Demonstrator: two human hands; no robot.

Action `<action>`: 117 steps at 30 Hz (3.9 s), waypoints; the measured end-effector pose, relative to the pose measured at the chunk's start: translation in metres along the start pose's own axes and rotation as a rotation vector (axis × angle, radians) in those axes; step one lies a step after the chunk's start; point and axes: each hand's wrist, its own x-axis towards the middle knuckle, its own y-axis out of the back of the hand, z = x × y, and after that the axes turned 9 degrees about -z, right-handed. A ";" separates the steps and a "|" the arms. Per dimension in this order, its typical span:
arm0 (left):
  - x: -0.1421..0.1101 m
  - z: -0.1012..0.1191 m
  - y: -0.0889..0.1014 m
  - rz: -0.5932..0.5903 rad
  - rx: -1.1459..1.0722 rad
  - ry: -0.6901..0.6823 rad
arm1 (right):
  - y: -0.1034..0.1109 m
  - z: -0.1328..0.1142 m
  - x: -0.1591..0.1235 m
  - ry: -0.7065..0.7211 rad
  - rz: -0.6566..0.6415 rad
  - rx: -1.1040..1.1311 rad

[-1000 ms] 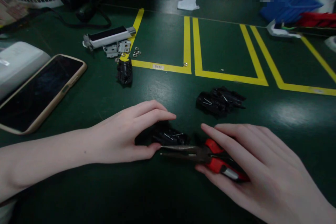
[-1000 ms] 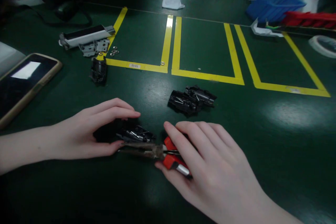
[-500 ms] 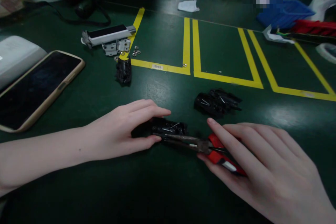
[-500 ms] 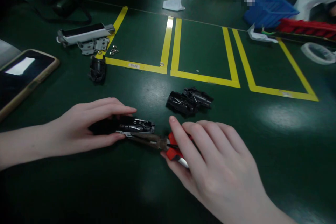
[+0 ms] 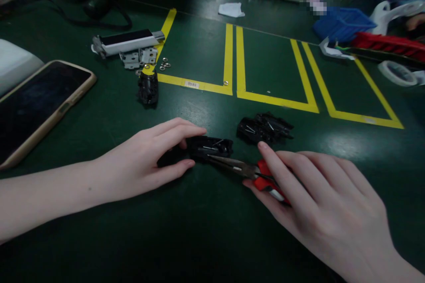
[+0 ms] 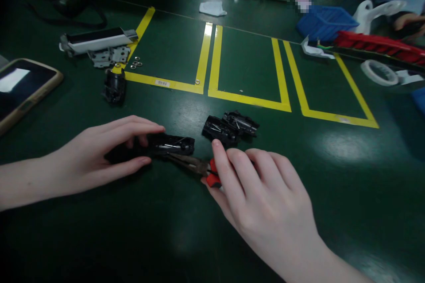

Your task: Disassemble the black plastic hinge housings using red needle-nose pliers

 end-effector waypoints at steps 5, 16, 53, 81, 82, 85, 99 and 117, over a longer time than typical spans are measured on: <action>0.001 -0.007 0.010 0.128 0.146 -0.041 | -0.005 0.007 -0.001 -0.064 -0.048 0.024; 0.009 -0.041 0.039 0.401 0.417 0.190 | -0.018 0.021 0.000 -0.197 -0.037 -0.001; 0.001 -0.024 0.035 -0.042 0.477 -0.106 | -0.039 -0.001 -0.001 -0.026 0.100 0.582; -0.007 0.019 -0.012 -0.237 -0.004 -0.096 | -0.025 -0.016 0.009 0.017 0.133 0.660; -0.007 0.019 -0.013 -0.237 -0.009 -0.097 | -0.025 -0.016 0.010 0.024 0.132 0.656; -0.007 0.019 -0.013 -0.240 -0.011 -0.108 | -0.026 -0.016 0.009 0.045 0.128 0.655; -0.004 0.014 -0.008 -0.271 -0.081 -0.133 | -0.028 -0.011 0.004 0.038 0.133 0.664; 0.001 0.013 -0.003 -0.350 -0.141 -0.148 | -0.028 -0.012 0.006 0.045 0.089 0.671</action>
